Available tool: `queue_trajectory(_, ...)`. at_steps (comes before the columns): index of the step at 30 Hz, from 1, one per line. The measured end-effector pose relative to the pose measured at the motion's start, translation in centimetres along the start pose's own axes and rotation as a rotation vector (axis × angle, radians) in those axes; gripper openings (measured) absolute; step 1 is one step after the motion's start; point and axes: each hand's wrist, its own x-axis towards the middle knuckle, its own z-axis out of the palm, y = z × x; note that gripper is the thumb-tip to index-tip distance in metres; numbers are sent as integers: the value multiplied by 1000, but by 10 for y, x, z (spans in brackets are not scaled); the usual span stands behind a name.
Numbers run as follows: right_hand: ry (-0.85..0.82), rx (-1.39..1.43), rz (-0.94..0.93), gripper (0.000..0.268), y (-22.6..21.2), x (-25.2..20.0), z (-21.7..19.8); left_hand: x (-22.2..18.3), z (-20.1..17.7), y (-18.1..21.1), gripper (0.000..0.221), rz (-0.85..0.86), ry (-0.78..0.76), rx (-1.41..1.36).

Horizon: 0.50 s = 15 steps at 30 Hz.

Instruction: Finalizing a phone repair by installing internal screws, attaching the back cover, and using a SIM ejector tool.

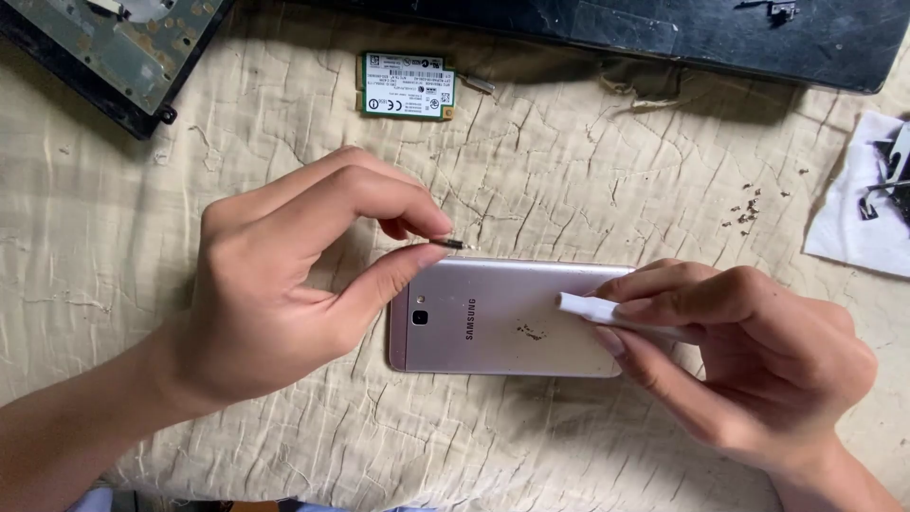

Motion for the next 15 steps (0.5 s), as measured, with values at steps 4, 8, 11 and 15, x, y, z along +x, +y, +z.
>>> queue_trajectory(4,-47,-94,6,25,-1,1,0,-2,4,2,18,2,18,-161)
queue_trajectory(8,-134,-188,1,20,-2,1,-2,-9,9,8,20,-147,43,-387)
queue_trajectory(11,-146,-192,19,19,-1,3,-3,-4,7,3,19,-75,7,-200)
queue_trajectory(15,-117,-143,3,20,2,5,-2,-6,-9,-20,17,62,-35,131)
